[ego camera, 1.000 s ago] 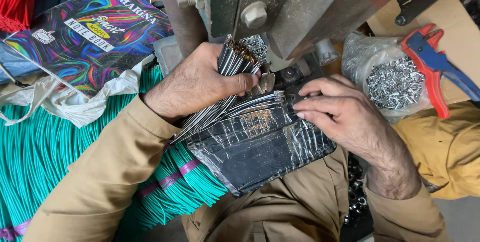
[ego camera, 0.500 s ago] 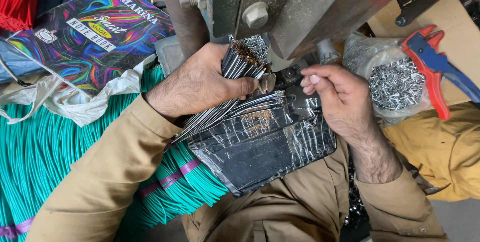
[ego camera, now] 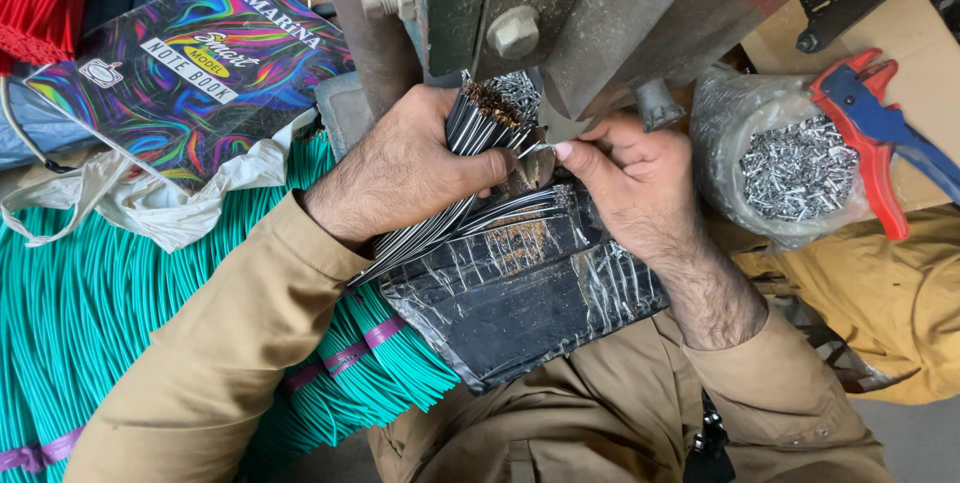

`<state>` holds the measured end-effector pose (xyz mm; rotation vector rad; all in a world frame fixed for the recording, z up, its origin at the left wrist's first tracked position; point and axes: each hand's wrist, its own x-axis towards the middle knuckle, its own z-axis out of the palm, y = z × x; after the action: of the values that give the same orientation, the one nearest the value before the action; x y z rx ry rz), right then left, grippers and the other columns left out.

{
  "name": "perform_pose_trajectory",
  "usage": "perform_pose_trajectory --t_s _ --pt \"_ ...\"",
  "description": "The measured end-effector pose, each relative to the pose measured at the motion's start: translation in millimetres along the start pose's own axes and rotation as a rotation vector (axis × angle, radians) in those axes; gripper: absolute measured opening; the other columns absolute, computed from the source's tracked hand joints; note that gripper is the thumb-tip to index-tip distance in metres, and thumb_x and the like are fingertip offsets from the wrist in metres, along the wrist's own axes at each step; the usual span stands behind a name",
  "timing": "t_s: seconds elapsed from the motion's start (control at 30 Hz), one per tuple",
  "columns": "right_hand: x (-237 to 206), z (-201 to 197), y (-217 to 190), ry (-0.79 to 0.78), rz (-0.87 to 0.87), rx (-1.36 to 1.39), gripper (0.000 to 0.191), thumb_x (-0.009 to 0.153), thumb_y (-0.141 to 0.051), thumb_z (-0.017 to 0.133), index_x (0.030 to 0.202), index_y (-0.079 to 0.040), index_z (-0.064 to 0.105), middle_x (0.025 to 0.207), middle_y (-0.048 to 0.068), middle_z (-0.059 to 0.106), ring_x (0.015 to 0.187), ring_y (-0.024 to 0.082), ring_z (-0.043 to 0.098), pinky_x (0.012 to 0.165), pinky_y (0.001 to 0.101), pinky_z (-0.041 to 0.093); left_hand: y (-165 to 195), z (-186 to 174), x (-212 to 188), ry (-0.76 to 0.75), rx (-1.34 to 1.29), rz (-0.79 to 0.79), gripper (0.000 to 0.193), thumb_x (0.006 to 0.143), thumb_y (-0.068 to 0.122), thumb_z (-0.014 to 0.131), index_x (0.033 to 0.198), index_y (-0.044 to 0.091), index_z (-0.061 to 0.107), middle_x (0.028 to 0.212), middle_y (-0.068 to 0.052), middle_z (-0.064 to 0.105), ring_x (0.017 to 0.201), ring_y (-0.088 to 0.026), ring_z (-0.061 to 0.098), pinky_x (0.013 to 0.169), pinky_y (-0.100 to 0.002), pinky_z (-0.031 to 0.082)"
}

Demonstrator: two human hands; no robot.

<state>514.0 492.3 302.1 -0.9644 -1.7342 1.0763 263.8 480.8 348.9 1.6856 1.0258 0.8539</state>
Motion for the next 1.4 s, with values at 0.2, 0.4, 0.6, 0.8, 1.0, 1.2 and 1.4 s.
perform_pose_trajectory --t_s 0.2,0.4,0.6,0.8,1.0,1.2,1.4 --pt "0 -1 4 0.004 -0.031 -0.099 0.01 0.102 -0.006 0.071 0.106 0.002 0.072 0.099 0.005 0.075 0.092 0.007 0.067 0.085 0.0228 0.056 -2 1 0 0.014 -0.023 0.067 0.022 0.087 0.012 0.073 0.105 0.0 0.073 0.08 -0.001 0.074 0.074 -0.005 0.065 0.07 -0.027 0.058" --pt "2 -3 6 0.02 0.026 -0.017 0.01 0.098 -0.006 0.072 0.105 0.001 0.072 0.099 0.004 0.076 0.094 0.007 0.072 0.087 0.0244 0.06 0 1 -1 0.017 -0.012 -0.055 0.021 0.086 0.014 0.073 0.102 0.001 0.073 0.077 -0.002 0.074 0.071 -0.005 0.065 0.067 -0.028 0.058" --pt "-5 -1 -5 -0.001 0.085 0.134 0.012 0.098 -0.003 0.07 0.11 0.001 0.071 0.105 0.007 0.075 0.096 0.008 0.069 0.088 0.024 0.057 2 0 -2 0.015 -0.006 -0.026 0.022 0.087 0.016 0.073 0.103 0.001 0.073 0.077 -0.001 0.073 0.071 -0.005 0.064 0.068 -0.028 0.057" --pt "-25 -26 -44 -0.191 -0.214 -0.428 0.011 0.094 -0.002 0.073 0.104 -0.002 0.075 0.104 0.007 0.074 0.096 0.015 0.073 0.085 0.0252 0.06 -1 -2 -2 -0.023 0.018 0.041 0.018 0.091 0.017 0.075 0.097 0.0 0.075 0.077 -0.001 0.073 0.075 -0.007 0.065 0.072 -0.029 0.057" --pt "-30 -28 -48 -0.289 -0.371 -0.654 0.016 0.079 -0.008 0.079 0.094 -0.005 0.074 0.087 0.011 0.063 0.084 0.025 0.063 0.072 0.0351 0.052 3 0 -3 -0.01 0.011 0.095 0.02 0.089 0.014 0.074 0.106 0.002 0.073 0.083 0.0 0.074 0.078 -0.006 0.064 0.074 -0.027 0.057" --pt "-25 -21 -36 -0.101 -0.045 -0.412 0.017 0.094 -0.004 0.072 0.11 -0.001 0.068 0.098 0.005 0.075 0.093 0.013 0.074 0.08 0.0246 0.06 6 -1 -1 -0.062 -0.067 -0.016 0.014 0.091 0.015 0.074 0.098 0.002 0.072 0.076 -0.001 0.071 0.074 -0.006 0.065 0.07 -0.027 0.057" --pt "-13 -5 -14 -0.011 -0.038 0.042 0.012 0.105 -0.003 0.063 0.115 0.003 0.064 0.108 0.01 0.076 0.101 0.013 0.072 0.092 0.0252 0.058 3 0 -2 -0.001 -0.016 -0.009 0.015 0.088 0.012 0.073 0.097 0.0 0.074 0.072 -0.001 0.072 0.069 -0.007 0.067 0.066 -0.027 0.058"
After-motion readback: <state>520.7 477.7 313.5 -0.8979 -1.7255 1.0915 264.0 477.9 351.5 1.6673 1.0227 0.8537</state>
